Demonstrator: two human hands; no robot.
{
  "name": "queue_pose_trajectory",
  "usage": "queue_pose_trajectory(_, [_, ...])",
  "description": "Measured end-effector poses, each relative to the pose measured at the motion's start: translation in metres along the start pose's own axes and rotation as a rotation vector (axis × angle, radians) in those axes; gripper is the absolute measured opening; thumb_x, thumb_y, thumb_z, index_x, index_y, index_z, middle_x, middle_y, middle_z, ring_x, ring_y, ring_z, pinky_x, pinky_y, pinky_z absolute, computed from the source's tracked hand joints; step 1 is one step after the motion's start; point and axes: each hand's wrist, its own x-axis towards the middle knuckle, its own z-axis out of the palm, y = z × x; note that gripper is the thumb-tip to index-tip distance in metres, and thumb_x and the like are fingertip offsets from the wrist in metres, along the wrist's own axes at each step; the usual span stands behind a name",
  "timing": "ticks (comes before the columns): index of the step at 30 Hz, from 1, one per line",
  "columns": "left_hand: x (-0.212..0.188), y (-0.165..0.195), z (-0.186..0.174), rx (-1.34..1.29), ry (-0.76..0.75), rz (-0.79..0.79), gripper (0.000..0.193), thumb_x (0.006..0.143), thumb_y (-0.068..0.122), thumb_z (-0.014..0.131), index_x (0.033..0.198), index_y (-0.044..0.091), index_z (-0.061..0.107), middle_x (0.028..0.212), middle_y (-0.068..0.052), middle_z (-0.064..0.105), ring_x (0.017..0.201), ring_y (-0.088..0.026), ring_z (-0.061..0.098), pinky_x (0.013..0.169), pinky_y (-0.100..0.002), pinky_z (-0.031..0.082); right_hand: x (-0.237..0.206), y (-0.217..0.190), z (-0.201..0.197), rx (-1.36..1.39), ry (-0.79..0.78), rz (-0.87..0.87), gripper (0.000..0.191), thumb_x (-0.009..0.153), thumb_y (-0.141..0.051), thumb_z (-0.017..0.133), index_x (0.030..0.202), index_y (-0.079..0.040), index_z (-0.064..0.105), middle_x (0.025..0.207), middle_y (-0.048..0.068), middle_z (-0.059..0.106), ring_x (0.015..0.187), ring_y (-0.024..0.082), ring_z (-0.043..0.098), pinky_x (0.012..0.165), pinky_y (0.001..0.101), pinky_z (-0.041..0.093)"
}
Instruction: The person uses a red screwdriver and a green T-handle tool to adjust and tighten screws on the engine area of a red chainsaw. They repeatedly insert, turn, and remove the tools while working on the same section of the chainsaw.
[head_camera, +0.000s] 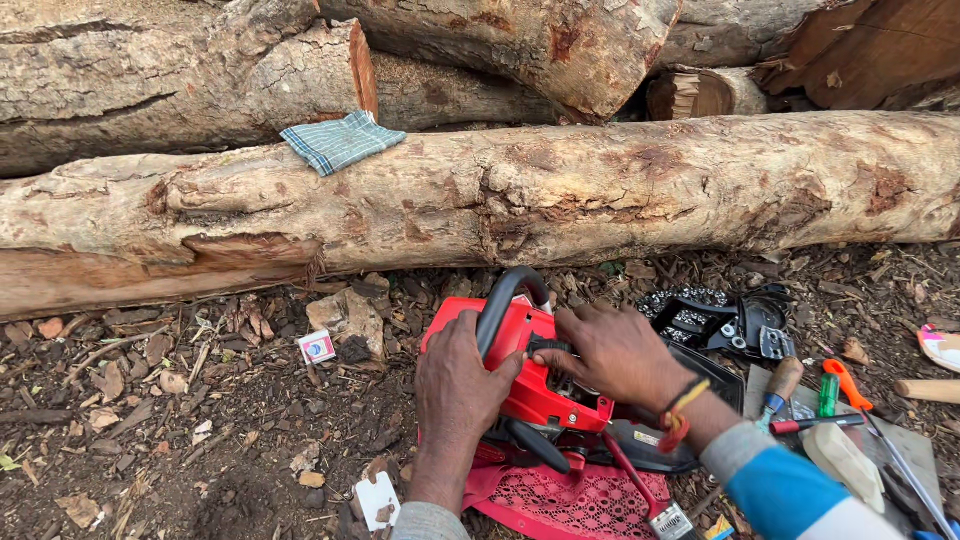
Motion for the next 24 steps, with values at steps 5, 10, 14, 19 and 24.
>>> queue_pose_trajectory(5, [0.005, 0.005, -0.008, 0.036, -0.154, -0.181, 0.049, 0.076, 0.035, 0.087, 0.106, 0.005, 0.063, 0.096, -0.016, 0.071, 0.095, -0.036, 0.072, 0.086, -0.050, 0.055, 0.016, 0.019, 0.005, 0.066, -0.196, -0.159, 0.056, 0.096, -0.059, 0.053, 0.080, -0.006, 0.066, 0.075, 0.014, 0.064, 0.073, 0.039, 0.065, 0.063, 0.0535, 0.051])
queue_pose_trajectory(10, [0.009, 0.009, -0.017, 0.019, -0.259, -0.302, 0.049, 0.079, 0.040, 0.085, 0.109, 0.007, 0.065, 0.093, -0.014, 0.074, 0.092, -0.030, 0.076, 0.084, -0.047, 0.058, 0.014, 0.026, 0.013, 0.284, -0.108, -0.231, 0.057, 0.097, -0.054, 0.054, 0.071, -0.003, 0.064, 0.066, 0.017, 0.059, 0.066, 0.035, 0.063, 0.066, 0.0516, 0.050])
queue_pose_trajectory(14, [0.012, 0.009, -0.018, 0.056, -0.288, -0.370, 0.048, 0.078, 0.044, 0.086, 0.106, 0.008, 0.069, 0.093, -0.012, 0.075, 0.093, -0.029, 0.075, 0.084, -0.047, 0.058, 0.026, 0.042, 0.019, 0.348, -0.109, -0.445, 0.052, 0.100, -0.047, 0.053, 0.075, -0.003, 0.063, 0.065, 0.016, 0.055, 0.065, 0.036, 0.061, 0.065, 0.0519, 0.049])
queue_pose_trajectory(19, [0.016, 0.001, -0.014, 0.015, -0.279, -0.393, 0.047, 0.075, 0.043, 0.087, 0.106, 0.012, 0.071, 0.090, -0.011, 0.077, 0.091, -0.028, 0.076, 0.084, -0.046, 0.058, 0.006, 0.063, 0.016, 0.200, -0.382, -0.343, 0.053, 0.100, -0.047, 0.054, 0.068, -0.004, 0.057, 0.058, 0.015, 0.050, 0.060, 0.035, 0.056, 0.068, 0.0485, 0.050])
queue_pose_trajectory(24, [0.014, -0.001, -0.008, 0.025, -0.253, -0.350, 0.047, 0.078, 0.043, 0.086, 0.105, 0.009, 0.071, 0.090, -0.012, 0.077, 0.089, -0.028, 0.077, 0.082, -0.045, 0.060, -0.068, 0.091, -0.039, 0.173, -0.281, -0.234, 0.036, 0.097, -0.038, 0.058, 0.076, -0.010, 0.066, 0.067, 0.007, 0.056, 0.061, 0.025, 0.063, 0.060, 0.0453, 0.051])
